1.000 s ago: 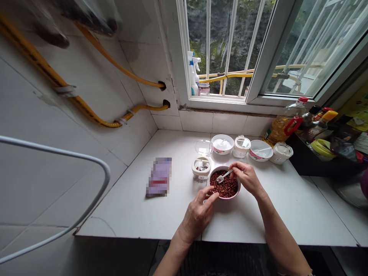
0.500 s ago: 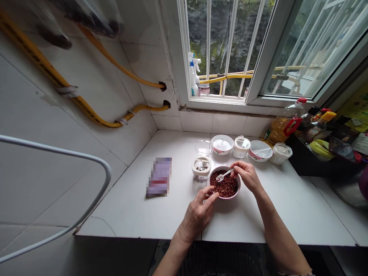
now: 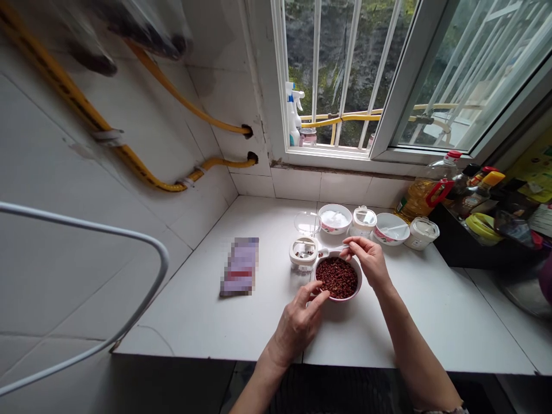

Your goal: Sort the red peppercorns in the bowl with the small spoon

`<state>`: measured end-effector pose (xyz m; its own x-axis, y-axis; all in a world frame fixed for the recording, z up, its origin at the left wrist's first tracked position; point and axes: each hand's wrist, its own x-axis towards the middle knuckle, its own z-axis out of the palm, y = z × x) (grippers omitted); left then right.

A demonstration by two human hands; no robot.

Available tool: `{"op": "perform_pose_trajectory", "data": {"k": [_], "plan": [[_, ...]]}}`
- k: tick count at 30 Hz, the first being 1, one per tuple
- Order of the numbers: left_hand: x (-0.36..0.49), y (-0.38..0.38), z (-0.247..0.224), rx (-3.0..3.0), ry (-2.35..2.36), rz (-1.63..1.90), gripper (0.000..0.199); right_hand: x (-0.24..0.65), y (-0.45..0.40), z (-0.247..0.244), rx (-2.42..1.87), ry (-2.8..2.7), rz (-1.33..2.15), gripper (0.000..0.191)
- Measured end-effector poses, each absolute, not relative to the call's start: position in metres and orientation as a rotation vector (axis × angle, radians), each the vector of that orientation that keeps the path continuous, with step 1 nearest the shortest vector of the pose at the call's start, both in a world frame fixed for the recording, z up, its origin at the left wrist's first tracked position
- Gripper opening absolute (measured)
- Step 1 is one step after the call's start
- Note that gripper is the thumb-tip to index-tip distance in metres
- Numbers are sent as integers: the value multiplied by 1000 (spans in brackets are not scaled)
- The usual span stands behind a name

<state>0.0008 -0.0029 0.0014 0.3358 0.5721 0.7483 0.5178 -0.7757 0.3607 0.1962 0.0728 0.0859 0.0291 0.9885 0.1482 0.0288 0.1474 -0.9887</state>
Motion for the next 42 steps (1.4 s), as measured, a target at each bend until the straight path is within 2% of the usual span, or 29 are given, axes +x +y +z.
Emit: {"op": "perform_pose_trajectory", "data": {"k": [3,6,9,12,16,20,27,36,42], "plan": [[1,-3,1,2518,1014,1456,43,179,67,86,-1070,-1384,883,24],[1,-2,2,2518,1008,1459,43,166,62,82,-1033,-1657,540,19],[1,-2,2,2511,1016,1480,43,163,60,79,-913,-1928,247,23],[2,-3,2,2516,1018,1481,42,169,59,82,-891,-1917,165,24],[1,-3,3,2524,1028,1448,42,193,59,86,-1092,-1691,346,17],[1,-3,2,2521,1025,1464,42,216,60,87,-1179,-1729,568,17],[1,-3,2,2512,1019,1451,43,207,61,81,-1241,-1858,660,20],[1,-3,3,2509,1015,1456,43,200,60,81,-1208,-1653,1030,16],[1,-3,3,2514,1049,1448,41,206,61,81,-1229,-1544,1059,17]]}}
